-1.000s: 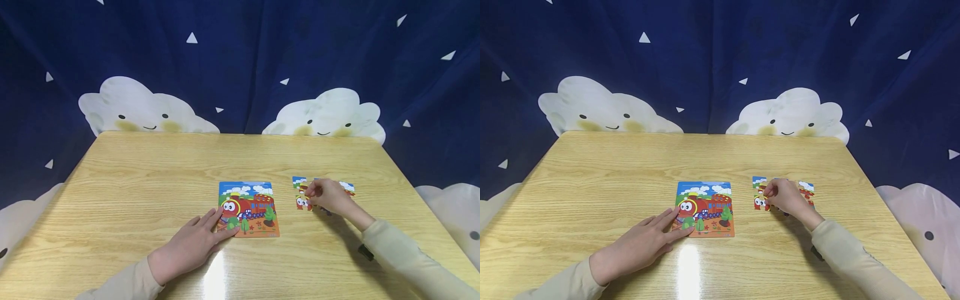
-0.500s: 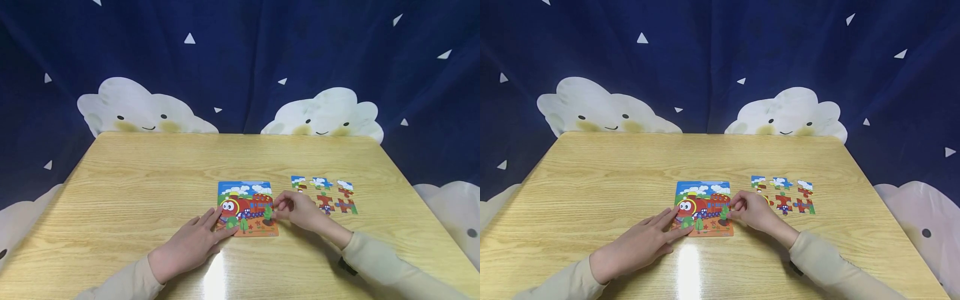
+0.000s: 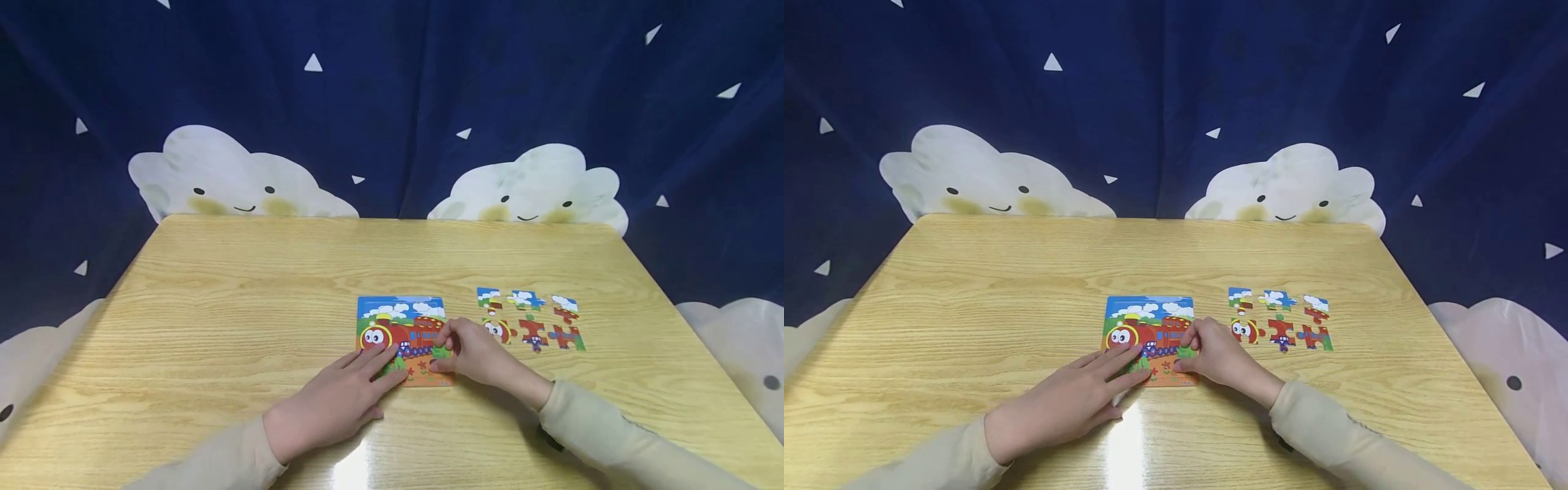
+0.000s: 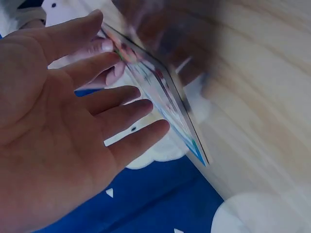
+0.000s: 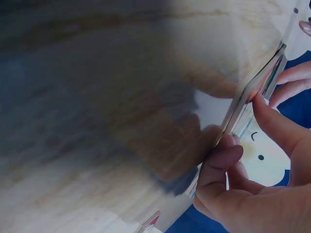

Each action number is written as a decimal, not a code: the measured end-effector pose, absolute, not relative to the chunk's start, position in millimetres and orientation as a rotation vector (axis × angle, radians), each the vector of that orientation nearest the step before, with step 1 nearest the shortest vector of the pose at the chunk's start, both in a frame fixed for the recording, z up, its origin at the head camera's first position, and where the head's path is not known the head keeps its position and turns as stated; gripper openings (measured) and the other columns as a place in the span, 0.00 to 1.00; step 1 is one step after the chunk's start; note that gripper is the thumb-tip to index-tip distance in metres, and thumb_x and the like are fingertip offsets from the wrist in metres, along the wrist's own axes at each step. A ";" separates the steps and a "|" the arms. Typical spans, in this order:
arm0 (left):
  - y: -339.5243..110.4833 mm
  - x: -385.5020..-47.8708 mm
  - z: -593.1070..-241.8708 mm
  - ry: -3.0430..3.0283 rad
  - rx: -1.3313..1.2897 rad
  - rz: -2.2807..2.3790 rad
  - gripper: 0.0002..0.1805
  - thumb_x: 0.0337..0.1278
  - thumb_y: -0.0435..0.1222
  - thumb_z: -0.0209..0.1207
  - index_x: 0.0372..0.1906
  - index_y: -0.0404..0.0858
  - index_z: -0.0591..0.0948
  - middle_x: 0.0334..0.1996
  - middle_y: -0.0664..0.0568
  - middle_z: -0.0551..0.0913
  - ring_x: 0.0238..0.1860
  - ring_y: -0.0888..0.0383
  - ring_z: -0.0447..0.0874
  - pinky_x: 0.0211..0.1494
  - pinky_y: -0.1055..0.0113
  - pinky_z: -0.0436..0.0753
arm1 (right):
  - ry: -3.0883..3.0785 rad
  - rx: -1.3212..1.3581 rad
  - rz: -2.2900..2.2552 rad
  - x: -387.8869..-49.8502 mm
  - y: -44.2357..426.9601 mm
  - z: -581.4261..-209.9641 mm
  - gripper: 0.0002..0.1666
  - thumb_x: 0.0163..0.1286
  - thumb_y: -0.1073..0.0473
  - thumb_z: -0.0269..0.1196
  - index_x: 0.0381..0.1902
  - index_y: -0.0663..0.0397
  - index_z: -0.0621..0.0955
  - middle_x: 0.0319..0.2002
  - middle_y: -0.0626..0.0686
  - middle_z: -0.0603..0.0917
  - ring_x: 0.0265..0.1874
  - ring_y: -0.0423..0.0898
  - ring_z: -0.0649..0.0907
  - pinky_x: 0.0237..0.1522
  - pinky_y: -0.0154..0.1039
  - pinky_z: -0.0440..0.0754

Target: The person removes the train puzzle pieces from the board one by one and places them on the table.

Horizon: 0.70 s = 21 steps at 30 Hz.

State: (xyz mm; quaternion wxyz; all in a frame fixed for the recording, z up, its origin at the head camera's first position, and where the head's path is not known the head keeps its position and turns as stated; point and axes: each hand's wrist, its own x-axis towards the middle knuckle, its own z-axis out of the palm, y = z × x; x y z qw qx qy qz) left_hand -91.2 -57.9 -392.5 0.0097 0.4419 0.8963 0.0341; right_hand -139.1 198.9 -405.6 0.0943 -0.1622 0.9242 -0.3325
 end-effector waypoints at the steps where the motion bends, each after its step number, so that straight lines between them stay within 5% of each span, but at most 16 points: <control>1: -54.9 -90.8 -393.0 2.790 1.394 0.095 0.32 0.63 0.47 0.62 0.70 0.46 0.71 0.71 0.43 0.65 0.71 0.48 0.62 0.65 0.53 0.71 | 2.742 -0.480 -0.980 -139.1 198.5 -405.2 0.18 0.51 0.59 0.78 0.31 0.56 0.77 0.26 0.49 0.73 0.25 0.42 0.69 0.27 0.34 0.67; 21: -36.4 -84.9 -394.9 2.742 1.403 0.057 0.31 0.62 0.46 0.63 0.70 0.50 0.72 0.70 0.43 0.67 0.70 0.48 0.66 0.63 0.54 0.74 | 2.732 -0.484 -0.992 -138.0 194.8 -399.3 0.20 0.48 0.61 0.79 0.30 0.56 0.76 0.26 0.48 0.76 0.23 0.40 0.72 0.26 0.33 0.71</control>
